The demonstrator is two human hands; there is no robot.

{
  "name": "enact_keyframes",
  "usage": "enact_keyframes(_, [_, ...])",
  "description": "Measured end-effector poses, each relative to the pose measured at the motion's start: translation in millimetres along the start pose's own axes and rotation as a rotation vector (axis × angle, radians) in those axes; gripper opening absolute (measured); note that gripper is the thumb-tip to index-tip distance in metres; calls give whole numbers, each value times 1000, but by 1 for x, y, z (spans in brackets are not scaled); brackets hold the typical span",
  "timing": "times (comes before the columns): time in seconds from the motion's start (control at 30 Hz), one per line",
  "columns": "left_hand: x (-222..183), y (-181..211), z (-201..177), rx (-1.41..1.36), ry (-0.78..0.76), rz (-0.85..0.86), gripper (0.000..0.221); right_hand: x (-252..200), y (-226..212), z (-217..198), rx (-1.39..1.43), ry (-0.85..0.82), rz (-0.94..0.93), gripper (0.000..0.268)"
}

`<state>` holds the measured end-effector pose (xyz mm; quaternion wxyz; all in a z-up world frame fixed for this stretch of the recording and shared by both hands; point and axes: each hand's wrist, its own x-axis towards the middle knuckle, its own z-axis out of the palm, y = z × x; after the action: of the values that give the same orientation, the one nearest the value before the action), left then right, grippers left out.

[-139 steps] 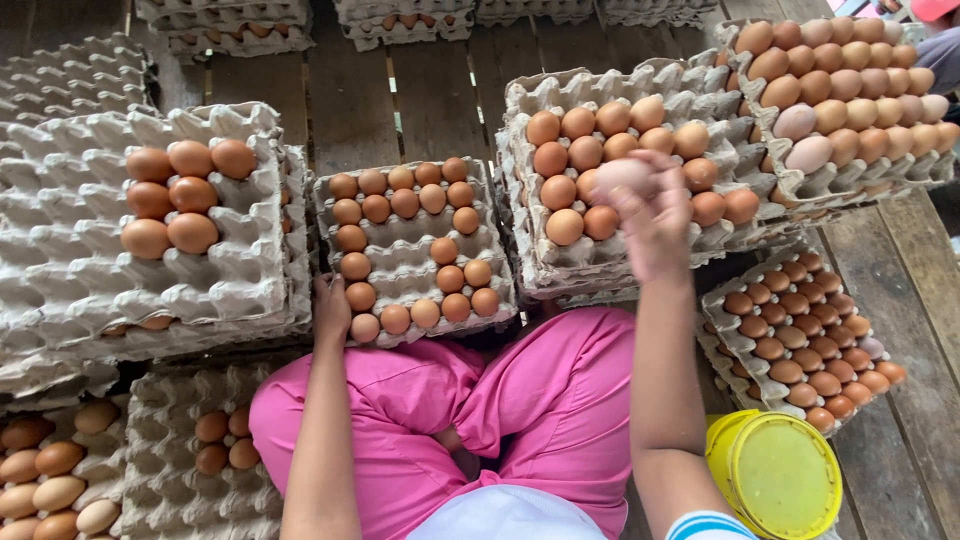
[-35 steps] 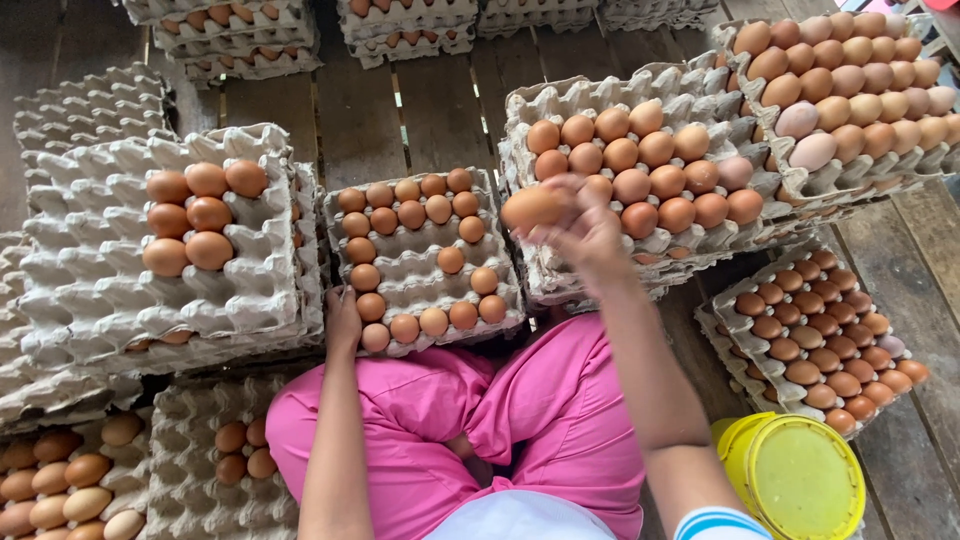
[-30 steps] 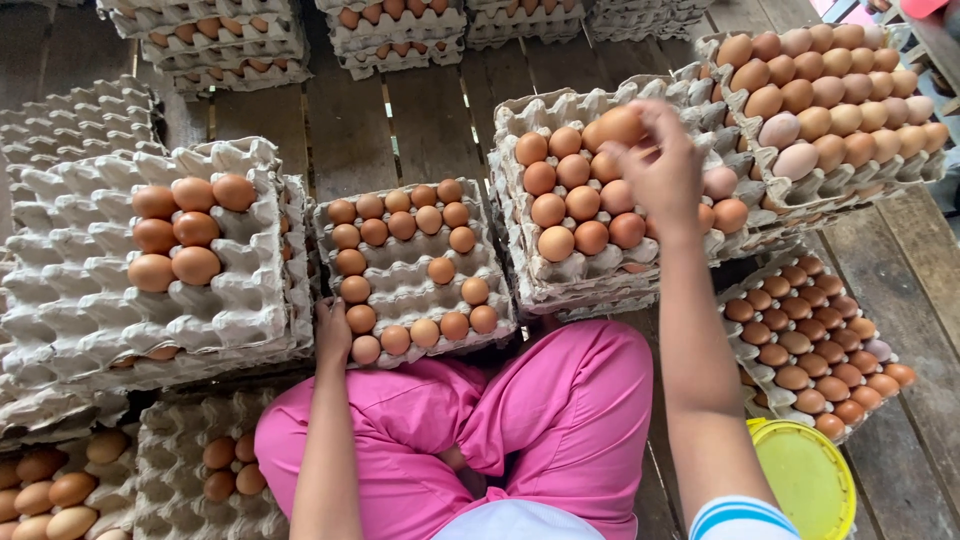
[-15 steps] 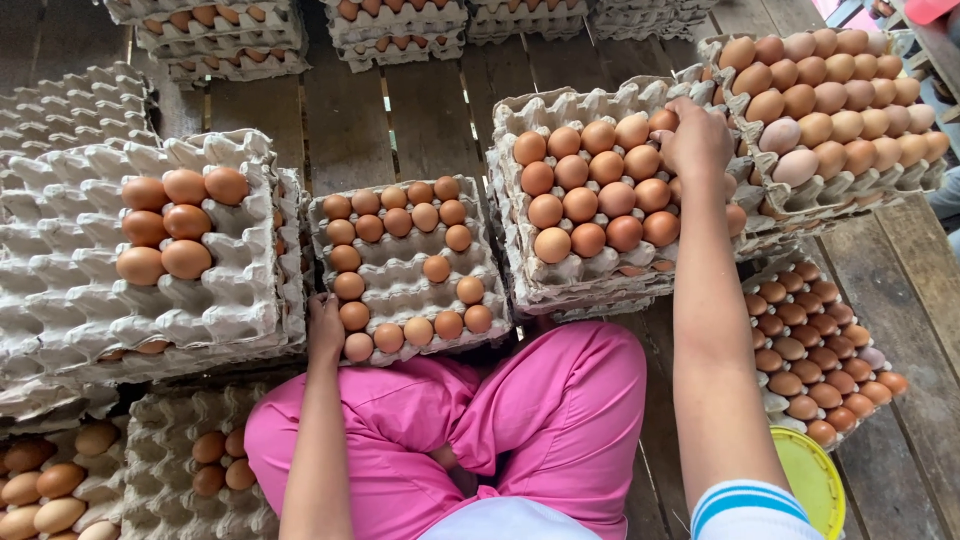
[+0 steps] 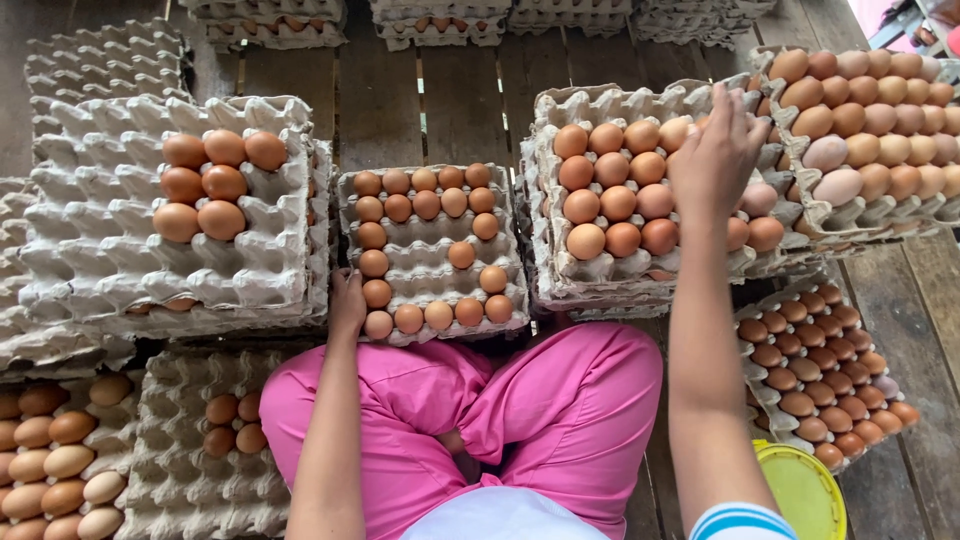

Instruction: Sorting and transferring eggs between cardboard trays while sitting on the floor

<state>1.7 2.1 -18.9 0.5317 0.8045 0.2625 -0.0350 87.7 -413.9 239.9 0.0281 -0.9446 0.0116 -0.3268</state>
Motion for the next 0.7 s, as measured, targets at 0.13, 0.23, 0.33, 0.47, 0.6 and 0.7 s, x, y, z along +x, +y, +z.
enact_keyframes(0.13, [-11,18,-5,21,-88,-70,50,-53,-106,-44,611,122,-196,24])
enact_keyframes(0.23, [-15,23,-11,60,-128,-64,50,-104,-160,-20,484,103,-738,11])
enact_keyframes(0.33, [-13,24,-10,43,-147,-105,52,-162,-167,39,214,-622,-687,60])
enact_keyframes(0.47, [-20,28,-13,15,-151,-101,51,-191,-166,72,73,-742,-662,58])
enact_keyframes(0.6, [-19,32,-14,22,-158,-97,52,-189,-156,76,147,-723,-613,44])
enact_keyframes(0.7, [-18,30,-13,31,-166,-107,53,-172,-155,44,536,-826,-410,42])
